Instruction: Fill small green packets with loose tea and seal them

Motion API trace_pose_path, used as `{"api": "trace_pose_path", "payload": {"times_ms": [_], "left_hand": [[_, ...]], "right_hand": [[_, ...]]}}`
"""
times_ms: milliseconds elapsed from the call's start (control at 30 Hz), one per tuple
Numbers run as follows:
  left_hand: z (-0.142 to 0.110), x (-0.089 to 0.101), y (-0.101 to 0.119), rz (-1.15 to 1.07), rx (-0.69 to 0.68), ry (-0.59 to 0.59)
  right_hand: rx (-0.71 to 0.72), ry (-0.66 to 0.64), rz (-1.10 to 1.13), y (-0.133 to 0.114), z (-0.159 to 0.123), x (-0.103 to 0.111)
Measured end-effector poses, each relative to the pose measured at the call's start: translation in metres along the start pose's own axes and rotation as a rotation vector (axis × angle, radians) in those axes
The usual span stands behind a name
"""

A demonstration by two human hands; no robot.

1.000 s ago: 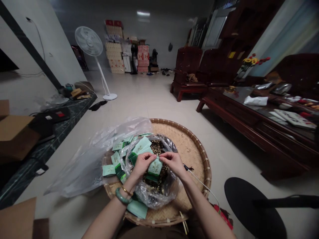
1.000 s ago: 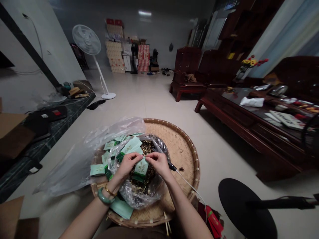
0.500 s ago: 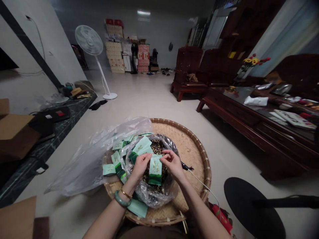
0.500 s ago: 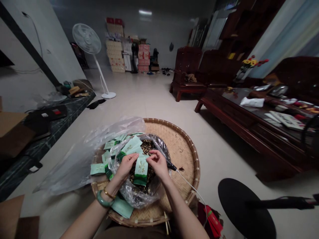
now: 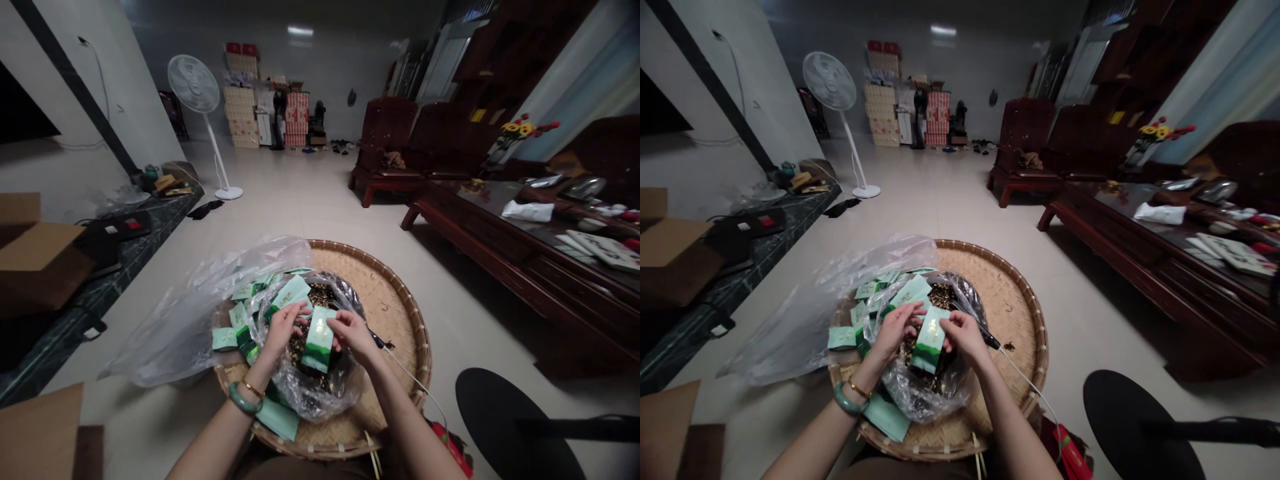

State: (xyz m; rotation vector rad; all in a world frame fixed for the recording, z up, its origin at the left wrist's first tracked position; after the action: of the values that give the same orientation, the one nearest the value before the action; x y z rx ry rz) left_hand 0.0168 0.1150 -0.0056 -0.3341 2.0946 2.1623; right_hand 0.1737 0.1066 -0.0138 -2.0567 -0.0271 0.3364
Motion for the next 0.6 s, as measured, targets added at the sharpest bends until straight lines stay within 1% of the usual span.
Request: {"api": "trace_pose_path", "payload": {"times_ms": [33, 67, 100, 133, 167, 200, 233, 267, 333, 400, 433, 467, 500, 567, 600], "left_hand": [[0.002, 0.011, 0.005, -0.046, -0.039, 0.09], [0.003, 0.025, 0.013, -0.083, -0.108, 0.197], [0.002, 0.04, 0.023, -0.108, -0.197, 0.31], [0.0, 0.055, 0.034, -0.12, -0.297, 0.424], [-0.005, 0.069, 0.044, -0.117, -0.397, 0.529], [-0.01, 0.08, 0.053, -0.102, -0.493, 0.618], [-0.016, 0.089, 0.061, -0.075, -0.578, 0.689], [-0.021, 0.094, 0.068, -0.042, -0.65, 0.74], [-0.027, 0.099, 0.075, 0.036, -0.736, 0.778], [-0.025, 0.097, 0.076, 0.137, -0.738, 0.731], [-0.02, 0.092, 0.076, 0.206, -0.714, 0.667], [-0.012, 0.084, 0.075, 0.293, -0.68, 0.57], [-0.003, 0.073, 0.074, 0.399, -0.648, 0.447], [0.015, 0.043, 0.073, 0.648, -0.607, 0.156], [0.023, 0.027, 0.073, 0.781, -0.612, 0.021]], "right_hand": [[0.02, 0.031, 0.05, -0.007, 0.003, 0.003], [0.04, 0.061, 0.102, -0.015, 0.006, 0.004], [0.06, 0.089, 0.158, -0.024, 0.009, 0.003], [0.063, 0.093, 0.199, -0.032, 0.013, -0.003], [0.057, 0.057, 0.228, -0.04, 0.017, -0.014], [0.053, -0.016, 0.252, -0.049, 0.02, -0.03], [0.052, -0.116, 0.272, -0.058, 0.022, -0.048], [0.04, -0.188, 0.291, -0.065, 0.023, -0.062], [0.019, -0.255, 0.314, -0.072, 0.022, -0.077], [0.008, -0.283, 0.289, -0.071, 0.02, -0.077], [0.008, -0.28, 0.268, -0.067, 0.02, -0.071], [0.008, -0.263, 0.249, -0.062, 0.02, -0.062], [0.01, -0.227, 0.243, -0.056, 0.02, -0.049], [0.013, -0.121, 0.262, -0.042, 0.021, -0.018], [0.013, -0.073, 0.278, -0.035, 0.021, -0.004]]}}
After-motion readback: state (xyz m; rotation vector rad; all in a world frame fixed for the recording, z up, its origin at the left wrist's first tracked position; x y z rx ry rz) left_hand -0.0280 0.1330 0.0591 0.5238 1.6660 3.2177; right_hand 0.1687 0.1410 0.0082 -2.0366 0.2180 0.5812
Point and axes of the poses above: each hand's wrist, its own z-axis towards the middle knuckle, its own x-axis out of the back of the hand, y = z × x, the point moved 10 cm from there along z, towards the middle knuckle, and after that the axes turned 12 degrees about -x, right-handed, at the moved point
